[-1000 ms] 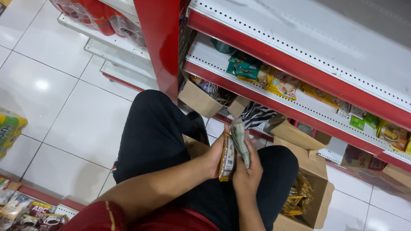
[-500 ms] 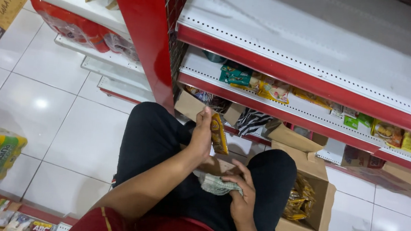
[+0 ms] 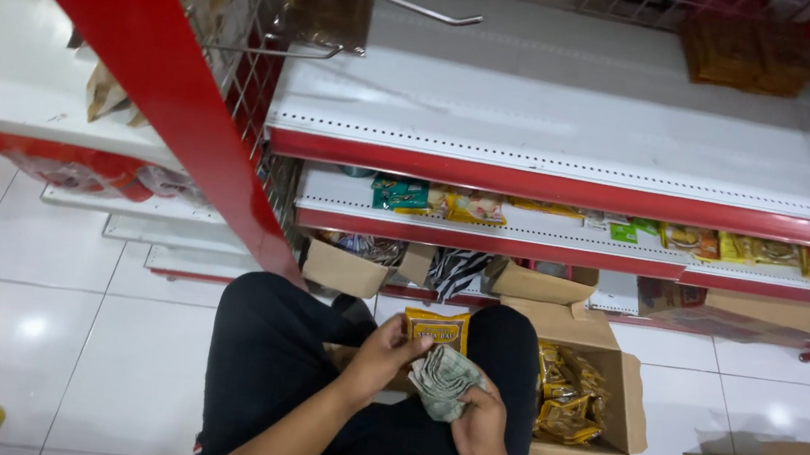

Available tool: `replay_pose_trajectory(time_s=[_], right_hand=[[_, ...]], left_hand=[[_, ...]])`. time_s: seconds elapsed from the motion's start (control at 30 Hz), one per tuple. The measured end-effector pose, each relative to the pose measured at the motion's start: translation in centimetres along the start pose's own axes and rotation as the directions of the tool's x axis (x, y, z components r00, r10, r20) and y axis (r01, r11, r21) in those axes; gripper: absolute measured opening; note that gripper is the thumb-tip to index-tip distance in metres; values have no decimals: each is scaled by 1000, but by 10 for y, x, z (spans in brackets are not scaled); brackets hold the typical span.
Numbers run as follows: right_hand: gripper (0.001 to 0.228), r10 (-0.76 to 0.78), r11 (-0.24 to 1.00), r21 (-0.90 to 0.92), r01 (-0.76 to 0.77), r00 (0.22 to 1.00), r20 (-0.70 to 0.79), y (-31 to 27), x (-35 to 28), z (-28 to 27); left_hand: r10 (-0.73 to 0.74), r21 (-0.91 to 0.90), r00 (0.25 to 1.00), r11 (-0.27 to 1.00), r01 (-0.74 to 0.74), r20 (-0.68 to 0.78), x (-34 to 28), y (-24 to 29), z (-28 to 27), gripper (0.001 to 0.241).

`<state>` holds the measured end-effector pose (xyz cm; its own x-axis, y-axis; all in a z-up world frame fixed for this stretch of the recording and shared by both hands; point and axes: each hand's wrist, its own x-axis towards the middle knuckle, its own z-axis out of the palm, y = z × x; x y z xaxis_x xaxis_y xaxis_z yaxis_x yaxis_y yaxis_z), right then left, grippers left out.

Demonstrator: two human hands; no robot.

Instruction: The person is counting paper money and placing individual seasoning or food packets into a cardboard box while seated in a store aisle.

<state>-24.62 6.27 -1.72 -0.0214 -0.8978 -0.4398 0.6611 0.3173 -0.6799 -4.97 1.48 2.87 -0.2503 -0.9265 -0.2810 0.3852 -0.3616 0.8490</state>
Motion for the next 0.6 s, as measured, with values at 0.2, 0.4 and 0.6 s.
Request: replay_pose_trajectory(time_s=[0.2,0.4,0.6], right_hand=[[67,-7,999,53,4,999,49,-12,-9,13],[72,21,998,-65,-11,988,152,-30,-13,31],[73,-192,981,-8,194,978,83,-56,-2,26]], left_hand=[[-104,139,989,986,89,104,1,-8,-8,39],[56,149,990,986,-75,133,37,-23,-13,40],[-49,252,998,967,38,36,33,-2,29,60]])
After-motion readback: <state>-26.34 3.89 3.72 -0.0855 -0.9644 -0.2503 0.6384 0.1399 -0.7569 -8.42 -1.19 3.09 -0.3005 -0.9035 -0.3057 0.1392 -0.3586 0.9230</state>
